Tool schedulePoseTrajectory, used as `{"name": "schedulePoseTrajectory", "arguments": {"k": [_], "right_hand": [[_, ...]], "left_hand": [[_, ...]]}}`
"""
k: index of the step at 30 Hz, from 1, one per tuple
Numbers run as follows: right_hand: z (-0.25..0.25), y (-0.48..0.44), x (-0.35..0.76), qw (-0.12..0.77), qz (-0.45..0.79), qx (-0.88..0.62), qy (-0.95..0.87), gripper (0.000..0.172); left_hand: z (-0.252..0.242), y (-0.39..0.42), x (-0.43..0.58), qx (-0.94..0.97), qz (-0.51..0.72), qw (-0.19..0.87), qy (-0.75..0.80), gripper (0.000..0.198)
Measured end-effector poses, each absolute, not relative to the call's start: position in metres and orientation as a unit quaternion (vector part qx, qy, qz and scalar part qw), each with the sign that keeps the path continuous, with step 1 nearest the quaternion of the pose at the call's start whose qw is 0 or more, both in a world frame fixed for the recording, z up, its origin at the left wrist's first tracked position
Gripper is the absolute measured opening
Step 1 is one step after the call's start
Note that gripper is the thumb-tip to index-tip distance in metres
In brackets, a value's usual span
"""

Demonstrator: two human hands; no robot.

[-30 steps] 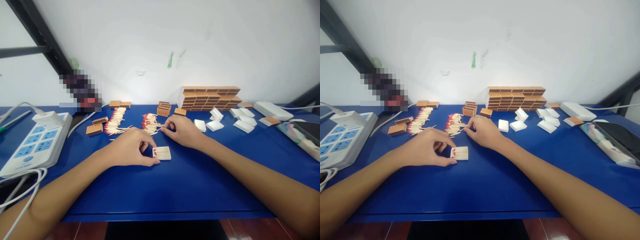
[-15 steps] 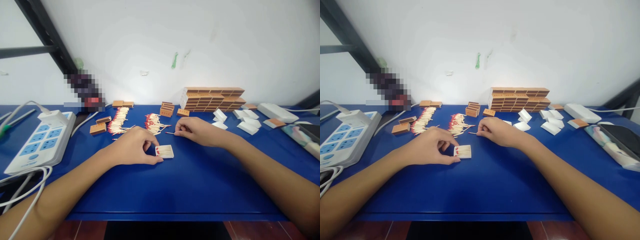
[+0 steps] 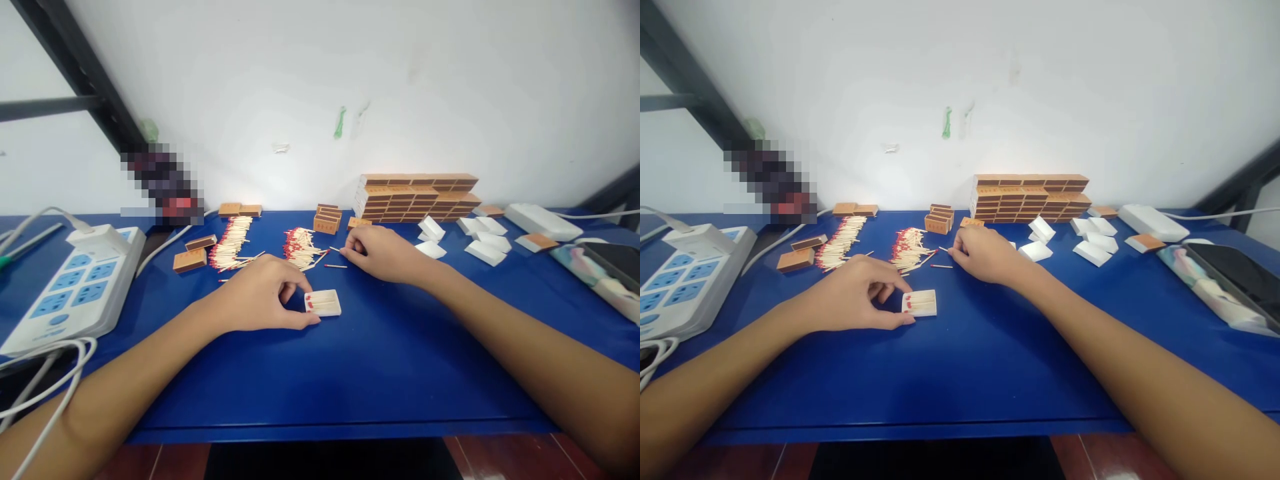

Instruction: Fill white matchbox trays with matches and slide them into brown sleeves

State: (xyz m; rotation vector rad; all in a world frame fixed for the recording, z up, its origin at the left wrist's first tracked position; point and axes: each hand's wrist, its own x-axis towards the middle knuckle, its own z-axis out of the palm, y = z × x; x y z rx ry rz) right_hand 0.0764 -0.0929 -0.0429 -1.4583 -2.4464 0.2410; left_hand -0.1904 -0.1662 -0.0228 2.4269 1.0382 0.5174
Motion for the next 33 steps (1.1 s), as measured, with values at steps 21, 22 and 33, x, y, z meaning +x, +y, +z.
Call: {"name": "schedulePoseTrajectory", "arguments": {"k": [21, 22, 33], "right_hand": [[-0.037, -0.098, 0.089, 0.162, 0.145, -0.470, -0.855, 0.018], [-0.038, -0.102, 0.085, 0.165, 0.146, -0.471, -0.854, 0.018], [-0.042, -0.111, 0.078, 0.144, 0.181, -0.418, -0.879, 0.018]], "left_hand": [[-0.023, -0.166, -0.190, 0.890, 0.179, 0.197, 0.370, 0.026], [-0.023, -0.166, -0.190, 0.891, 0.180, 0.196, 0.369, 0.026], [-0.026, -0.163, -0.192, 0.883, 0.176, 0.174, 0.398, 0.024]]}}
